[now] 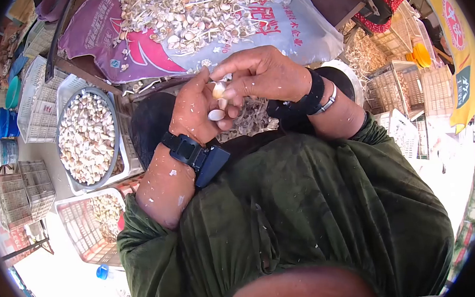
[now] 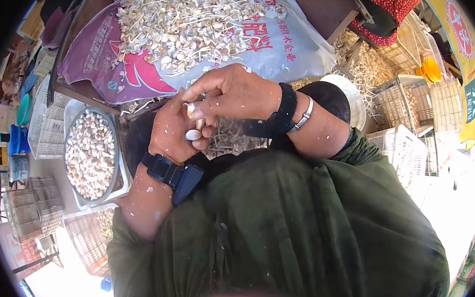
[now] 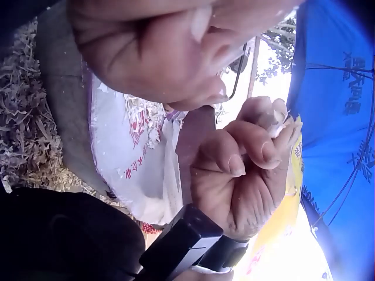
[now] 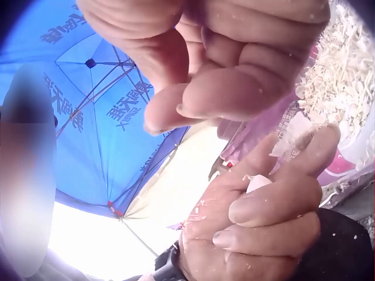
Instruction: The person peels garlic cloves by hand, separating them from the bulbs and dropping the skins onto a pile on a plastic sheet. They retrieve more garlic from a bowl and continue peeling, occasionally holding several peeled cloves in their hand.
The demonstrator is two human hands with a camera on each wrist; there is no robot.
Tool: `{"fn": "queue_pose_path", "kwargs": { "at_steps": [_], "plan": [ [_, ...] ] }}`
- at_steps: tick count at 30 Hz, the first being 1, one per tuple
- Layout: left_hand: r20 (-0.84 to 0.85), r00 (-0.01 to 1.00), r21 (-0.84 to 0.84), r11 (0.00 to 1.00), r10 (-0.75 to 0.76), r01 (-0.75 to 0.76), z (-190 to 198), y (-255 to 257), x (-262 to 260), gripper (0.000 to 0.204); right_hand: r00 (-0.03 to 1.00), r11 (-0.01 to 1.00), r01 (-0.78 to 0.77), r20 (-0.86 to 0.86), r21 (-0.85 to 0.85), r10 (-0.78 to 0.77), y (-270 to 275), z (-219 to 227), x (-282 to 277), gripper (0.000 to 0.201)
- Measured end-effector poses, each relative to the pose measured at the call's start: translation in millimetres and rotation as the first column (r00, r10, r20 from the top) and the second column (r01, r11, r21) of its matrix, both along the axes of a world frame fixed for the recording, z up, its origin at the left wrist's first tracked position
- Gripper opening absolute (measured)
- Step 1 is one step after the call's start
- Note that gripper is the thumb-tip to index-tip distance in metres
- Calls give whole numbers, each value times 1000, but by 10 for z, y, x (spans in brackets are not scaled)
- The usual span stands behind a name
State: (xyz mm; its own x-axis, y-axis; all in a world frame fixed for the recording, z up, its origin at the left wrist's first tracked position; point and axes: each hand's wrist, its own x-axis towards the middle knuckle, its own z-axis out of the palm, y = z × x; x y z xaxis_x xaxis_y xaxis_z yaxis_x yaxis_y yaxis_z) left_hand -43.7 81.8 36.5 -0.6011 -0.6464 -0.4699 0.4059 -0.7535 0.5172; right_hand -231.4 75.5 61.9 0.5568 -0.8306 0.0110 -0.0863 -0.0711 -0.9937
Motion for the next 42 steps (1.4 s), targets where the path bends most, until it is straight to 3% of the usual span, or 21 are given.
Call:
{"fn": "queue_pose_path", "kwargs": {
  "at_steps": [2,4,8,12,14,16,18,19,20,22,24,25,26,27,28,30,31,32,34,39,42],
  "plan": [
    [55,998,-8,1000,11,-11,-12,-29,15,49,998,1000,-9,70,21,8,-15,35,14,20],
    [-23,1000,12,1000,-5,5,-141,-129,225,40,989,980,80,-109,-182,-101,-147,29,-93,18],
    [-379,924,-96,991,51,-94,-210,-359,923,24,896,952,204,-347,-230,-276,-669,-25,-476,14],
    [-361,863,-96,907,353,-411,-453,-637,2214,26,792,920,177,-504,-350,-344,-1297,-375,-830,17],
    [-149,606,-29,609,782,-793,-704,-663,3037,35,754,919,207,-543,-337,-369,-1512,-537,-867,21],
    [83,360,92,353,929,-931,-673,-618,3431,49,718,934,206,-604,-292,-347,-1669,-749,-852,28],
    [189,344,-323,389,920,-863,-1310,-459,4456,55,565,820,-36,-689,-571,-455,-1776,-908,-773,46],
    [184,233,-239,273,955,-932,-1379,-333,4642,56,455,864,-5,-771,-503,-446,-1780,-915,-706,63],
    [188,117,-153,147,975,-977,-1350,-258,4634,58,455,866,-7,-773,-499,-442,-1812,-930,-647,63],
    [221,74,-188,117,972,-975,-1348,-180,4578,58,282,910,-84,-886,-405,-369,-1868,-972,-541,69],
    [275,-16,-266,61,961,-962,-1247,-100,4417,58,248,891,-108,-880,-440,-405,-1912,-1078,-504,65],
    [311,111,-202,180,944,-963,-1250,-69,4438,53,291,869,-94,-848,-487,-443,-1963,-1160,-543,62],
    [314,110,-203,180,943,-962,-1195,-50,4343,53,331,845,-76,-812,-530,-480,-2022,-1280,-617,58],
    [221,194,-139,228,956,-964,-1088,-24,4135,52,423,752,-114,-717,-649,-555,-2202,-1579,-831,48],
    [120,270,-80,281,955,-957,-995,-8,3958,51,423,752,-113,-716,-650,-555,-2175,-1462,-834,48],
    [89,333,-60,339,939,-939,-874,-17,3754,48,399,957,172,-872,-234,-285,-2086,-1102,-807,38],
    [16,473,-89,472,881,-877,-800,-35,3626,47,566,938,329,-771,-111,-290,-2221,-1305,-991,32],
    [-53,602,-130,592,797,-795,-688,-65,3443,46,568,937,330,-769,-115,-294,-2187,-1291,-1032,32],
    [-12,648,-176,636,761,-751,-309,-217,2827,43,696,773,634,-450,21,-559,-2079,-1245,-1084,27],
    [-115,920,-363,847,374,-389,219,-656,1686,38,784,714,583,-35,387,-620,-2008,-1356,-1299,28],
    [-76,972,-359,904,222,-234,273,-924,1083,35,695,645,585,105,492,-711,-1874,-1304,-1273,28]
  ]
}}
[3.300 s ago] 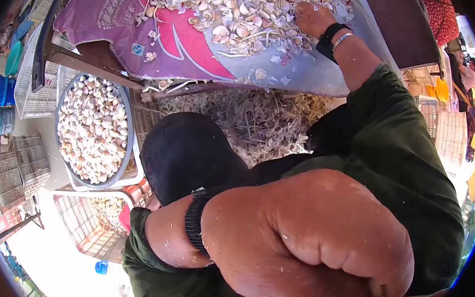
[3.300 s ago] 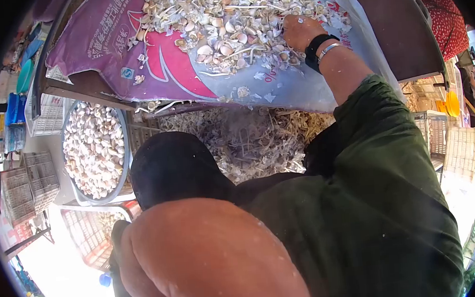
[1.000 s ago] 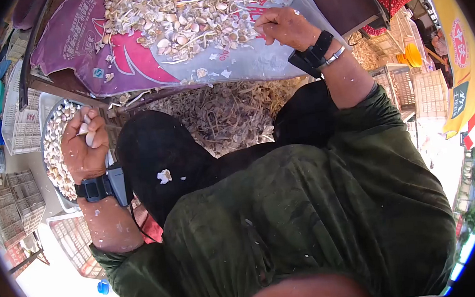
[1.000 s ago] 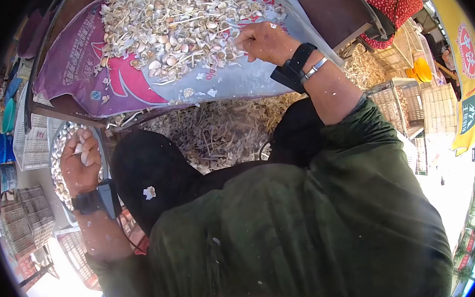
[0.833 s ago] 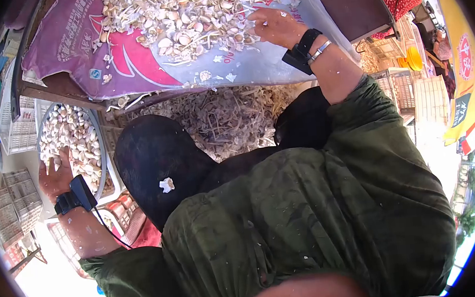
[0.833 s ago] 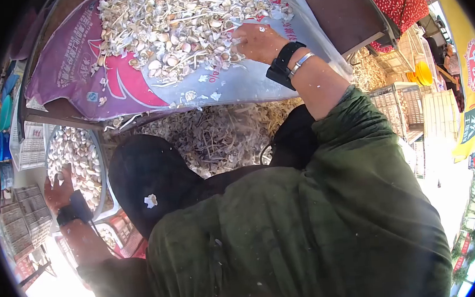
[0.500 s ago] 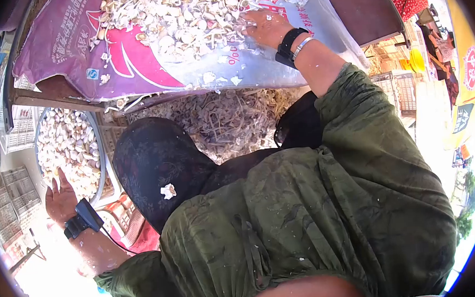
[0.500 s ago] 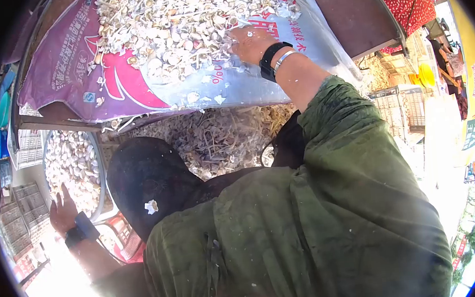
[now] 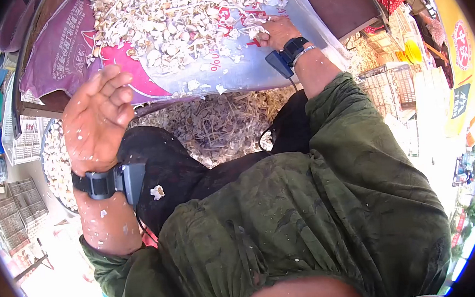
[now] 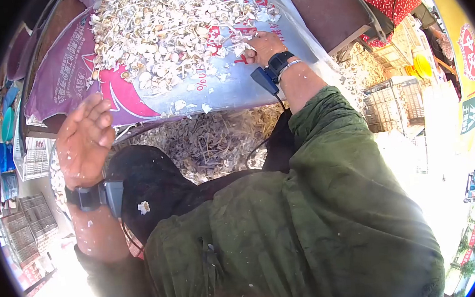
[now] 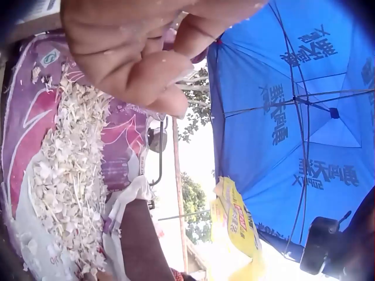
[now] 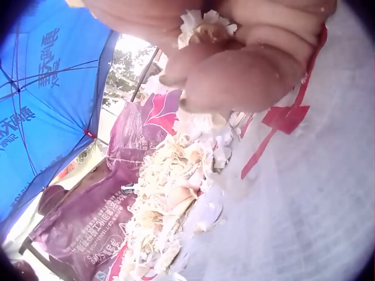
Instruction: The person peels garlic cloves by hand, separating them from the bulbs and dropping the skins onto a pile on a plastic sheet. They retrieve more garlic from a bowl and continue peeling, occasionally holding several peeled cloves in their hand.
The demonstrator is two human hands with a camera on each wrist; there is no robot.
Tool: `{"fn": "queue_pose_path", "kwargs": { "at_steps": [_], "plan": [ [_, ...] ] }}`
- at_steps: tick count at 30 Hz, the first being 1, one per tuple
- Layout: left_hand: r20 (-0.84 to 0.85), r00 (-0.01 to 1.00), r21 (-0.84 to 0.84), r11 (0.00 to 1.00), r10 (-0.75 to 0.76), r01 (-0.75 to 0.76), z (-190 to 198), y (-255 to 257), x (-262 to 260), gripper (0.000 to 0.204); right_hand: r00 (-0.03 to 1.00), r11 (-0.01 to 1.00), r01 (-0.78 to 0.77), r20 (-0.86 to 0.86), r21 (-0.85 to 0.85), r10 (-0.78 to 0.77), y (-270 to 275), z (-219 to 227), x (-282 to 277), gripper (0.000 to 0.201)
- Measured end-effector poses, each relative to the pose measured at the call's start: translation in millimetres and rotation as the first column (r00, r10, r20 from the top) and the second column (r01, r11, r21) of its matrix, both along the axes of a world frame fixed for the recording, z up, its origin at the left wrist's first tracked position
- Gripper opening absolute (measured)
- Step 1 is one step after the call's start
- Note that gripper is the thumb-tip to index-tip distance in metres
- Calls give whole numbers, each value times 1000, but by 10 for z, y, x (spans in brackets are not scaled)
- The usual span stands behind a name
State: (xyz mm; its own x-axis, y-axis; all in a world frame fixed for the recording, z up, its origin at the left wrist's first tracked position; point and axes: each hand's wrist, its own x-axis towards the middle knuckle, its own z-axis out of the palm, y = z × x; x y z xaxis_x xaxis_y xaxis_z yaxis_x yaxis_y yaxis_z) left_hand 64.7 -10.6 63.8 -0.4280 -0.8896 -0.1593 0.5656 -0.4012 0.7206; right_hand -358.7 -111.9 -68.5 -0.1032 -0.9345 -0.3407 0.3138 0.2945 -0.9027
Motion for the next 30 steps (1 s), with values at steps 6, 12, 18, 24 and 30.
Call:
{"fn": "queue_pose_path", "kwargs": {
  "at_steps": [6,12,18,24,30],
  "plan": [
    [151,986,161,986,-76,52,-409,-365,-919,27,979,980,-198,48,-37,199,412,330,-2,21],
    [156,980,259,962,-125,82,-757,-305,-1205,26,168,321,-942,-688,99,705,847,832,283,27],
    [117,984,309,947,-135,93,-961,-278,-1136,27,428,829,-559,-860,-10,279,212,602,463,15],
    [34,989,323,938,-144,125,-1143,-311,-926,29,-203,746,-655,-979,118,-24,-376,83,646,19],
    [53,985,255,956,-166,147,-1085,-364,-847,29,-334,792,-550,-939,266,83,-432,211,788,27]
  ]
}}
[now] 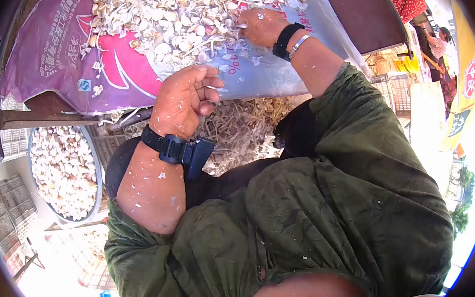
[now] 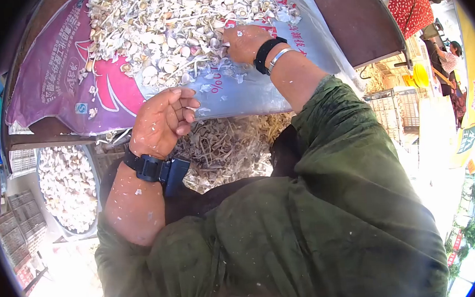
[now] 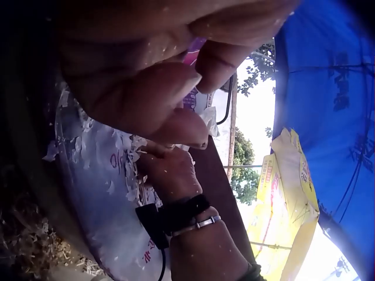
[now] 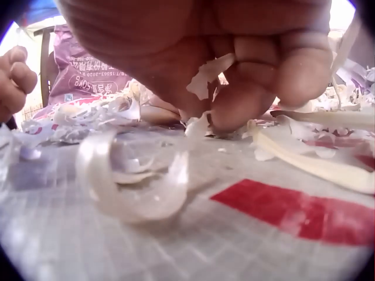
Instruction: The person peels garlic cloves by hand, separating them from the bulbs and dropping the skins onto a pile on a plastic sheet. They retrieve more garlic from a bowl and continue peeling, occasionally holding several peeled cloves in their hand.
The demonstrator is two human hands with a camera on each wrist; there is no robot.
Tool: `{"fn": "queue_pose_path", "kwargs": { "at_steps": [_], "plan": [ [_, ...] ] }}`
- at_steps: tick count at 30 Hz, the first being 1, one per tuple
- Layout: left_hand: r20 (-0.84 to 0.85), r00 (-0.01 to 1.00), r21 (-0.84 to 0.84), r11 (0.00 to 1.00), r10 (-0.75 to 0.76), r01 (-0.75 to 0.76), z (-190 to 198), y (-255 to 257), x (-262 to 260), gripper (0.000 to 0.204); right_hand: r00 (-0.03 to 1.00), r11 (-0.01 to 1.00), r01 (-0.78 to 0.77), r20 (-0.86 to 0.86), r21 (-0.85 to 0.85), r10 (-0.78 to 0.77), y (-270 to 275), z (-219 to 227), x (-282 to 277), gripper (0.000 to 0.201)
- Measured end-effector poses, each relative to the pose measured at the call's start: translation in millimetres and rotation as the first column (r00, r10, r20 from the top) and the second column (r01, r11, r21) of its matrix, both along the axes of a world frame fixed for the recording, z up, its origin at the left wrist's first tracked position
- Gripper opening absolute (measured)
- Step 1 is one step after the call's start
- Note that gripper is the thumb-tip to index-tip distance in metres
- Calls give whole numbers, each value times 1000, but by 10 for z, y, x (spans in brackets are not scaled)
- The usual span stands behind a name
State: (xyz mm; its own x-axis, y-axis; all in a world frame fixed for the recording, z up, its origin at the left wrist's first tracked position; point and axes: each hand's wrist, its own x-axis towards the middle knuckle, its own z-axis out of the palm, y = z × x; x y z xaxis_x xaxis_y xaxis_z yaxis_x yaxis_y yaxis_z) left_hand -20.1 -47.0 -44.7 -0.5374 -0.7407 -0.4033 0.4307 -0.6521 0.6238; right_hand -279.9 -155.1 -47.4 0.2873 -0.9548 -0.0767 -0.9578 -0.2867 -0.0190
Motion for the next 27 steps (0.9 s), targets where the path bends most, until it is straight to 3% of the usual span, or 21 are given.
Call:
{"fn": "queue_pose_path", "kwargs": {
  "at_steps": [2,3,4,5,6,8,12,13,14,17,19,21,22,23,24,25,27],
  "plan": [
    [22,1000,-15,1000,-9,9,5,-18,1,29,1000,999,15,20,46,-16,-7,4,-106,30],
    [45,999,-26,1000,-13,14,-11,-26,-6,29,907,963,167,350,210,-234,24,34,-181,30],
    [68,997,-37,999,-19,21,-24,-32,-20,29,665,880,242,591,408,-457,51,51,-229,31],
    [65,998,-40,999,-19,21,-33,-31,-41,29,555,865,222,671,451,-492,192,218,-167,35],
    [69,997,-40,999,-26,28,-37,-29,-62,30,557,866,223,671,448,-490,305,253,-135,35],
    [73,997,-41,998,-33,36,-15,-7,-99,31,443,900,37,800,435,-405,505,298,-50,30],
    [-72,992,70,991,-107,112,33,85,-216,32,519,888,-97,784,449,-340,1022,444,337,21],
    [-114,987,82,989,-111,121,24,99,-235,32,667,961,-188,745,205,-28,1079,366,363,16],
    [-115,987,80,989,-112,122,-11,96,-239,32,753,946,-323,597,-30,276,1129,331,379,12],
    [-52,989,124,982,-140,145,-64,95,-217,32,741,947,-317,637,51,214,1199,421,385,11],
    [-126,984,102,985,-126,139,-15,135,-183,28,733,944,-321,651,75,198,1190,522,360,10],
    [-90,992,77,992,-92,99,-54,119,-152,27,769,881,-214,629,422,-114,1168,692,320,10],
    [-55,997,48,997,-56,59,-79,104,-135,26,773,879,-214,624,426,-114,1113,658,191,10],
    [-61,997,50,997,-51,54,-77,80,-99,26,867,951,-277,463,140,185,988,571,-3,11],
    [-52,996,42,997,-69,71,-50,64,-52,28,888,910,-392,202,-135,413,859,478,-137,13],
    [-41,995,37,995,-90,92,-28,59,-24,30,889,911,-392,202,-126,410,743,391,-200,13],
    [-41,995,36,995,-93,95,3,46,-8,30,882,866,-344,190,-363,430,496,268,-276,15]
  ]
}}
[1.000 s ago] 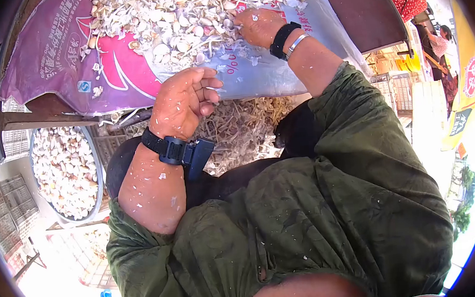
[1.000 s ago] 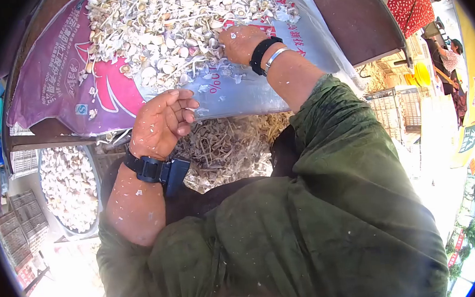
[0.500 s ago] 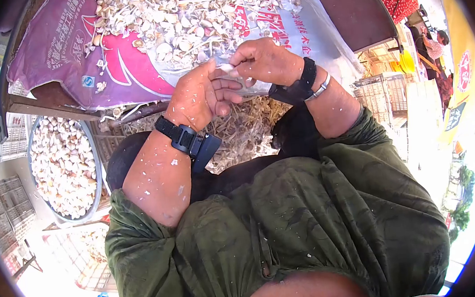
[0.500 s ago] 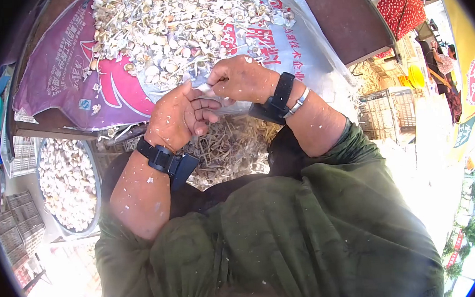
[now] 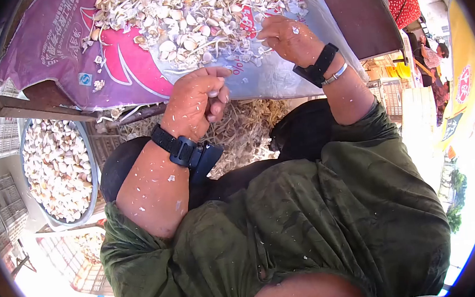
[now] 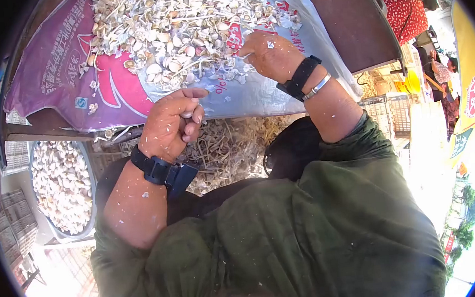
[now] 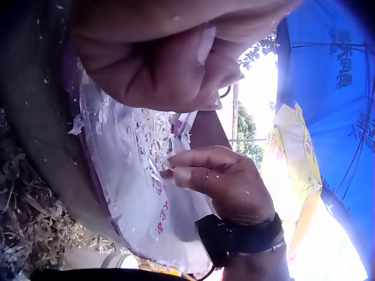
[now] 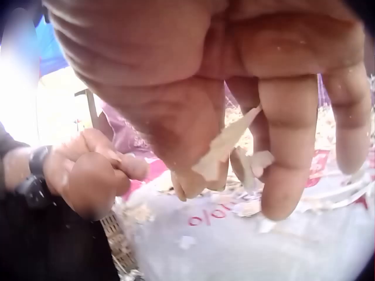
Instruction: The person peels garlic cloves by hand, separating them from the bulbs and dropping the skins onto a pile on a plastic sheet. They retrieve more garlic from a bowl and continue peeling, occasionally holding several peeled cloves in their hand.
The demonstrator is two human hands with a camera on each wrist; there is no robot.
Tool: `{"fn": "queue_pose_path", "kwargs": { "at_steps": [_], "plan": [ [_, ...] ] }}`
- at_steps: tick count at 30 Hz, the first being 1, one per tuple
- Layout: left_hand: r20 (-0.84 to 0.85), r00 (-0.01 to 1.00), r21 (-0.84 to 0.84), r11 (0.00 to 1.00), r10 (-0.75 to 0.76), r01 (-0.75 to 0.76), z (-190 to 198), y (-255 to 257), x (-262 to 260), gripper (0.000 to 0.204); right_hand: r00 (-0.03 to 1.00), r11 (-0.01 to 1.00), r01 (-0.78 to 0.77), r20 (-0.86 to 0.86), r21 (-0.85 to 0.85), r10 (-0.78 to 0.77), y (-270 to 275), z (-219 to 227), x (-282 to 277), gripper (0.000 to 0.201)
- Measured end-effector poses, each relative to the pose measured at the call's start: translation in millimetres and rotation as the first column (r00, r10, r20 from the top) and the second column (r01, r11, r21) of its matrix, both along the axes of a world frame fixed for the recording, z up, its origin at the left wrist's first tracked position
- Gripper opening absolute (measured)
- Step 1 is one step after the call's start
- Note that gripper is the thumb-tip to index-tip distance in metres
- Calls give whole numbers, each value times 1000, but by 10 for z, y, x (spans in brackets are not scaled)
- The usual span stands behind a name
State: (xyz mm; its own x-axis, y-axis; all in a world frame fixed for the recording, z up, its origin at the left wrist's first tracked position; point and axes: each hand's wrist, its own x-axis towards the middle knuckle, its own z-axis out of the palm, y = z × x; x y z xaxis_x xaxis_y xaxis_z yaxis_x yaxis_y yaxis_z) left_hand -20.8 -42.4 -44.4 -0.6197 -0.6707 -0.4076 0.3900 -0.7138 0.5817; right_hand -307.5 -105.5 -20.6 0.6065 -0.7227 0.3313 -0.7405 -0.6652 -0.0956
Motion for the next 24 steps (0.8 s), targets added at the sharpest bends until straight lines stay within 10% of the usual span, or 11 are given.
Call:
{"fn": "queue_pose_path", "kwargs": {
  "at_steps": [9,14,17,20,24],
  "plan": [
    [78,994,-47,997,70,-66,30,-35,-49,25,988,977,73,-148,200,-44,-563,-487,186,11],
    [60,996,-47,997,64,-61,-49,-63,-20,24,921,894,372,19,248,-389,-376,-361,138,14],
    [70,994,-23,997,81,-79,-39,4,-90,24,727,643,205,325,737,-605,10,106,393,15],
    [98,990,102,988,105,-115,21,49,-195,31,779,574,-65,401,816,-482,404,404,682,14],
    [-21,994,200,975,108,-101,13,67,-223,39,814,685,-34,418,728,-404,349,231,696,15]
  ]
}}
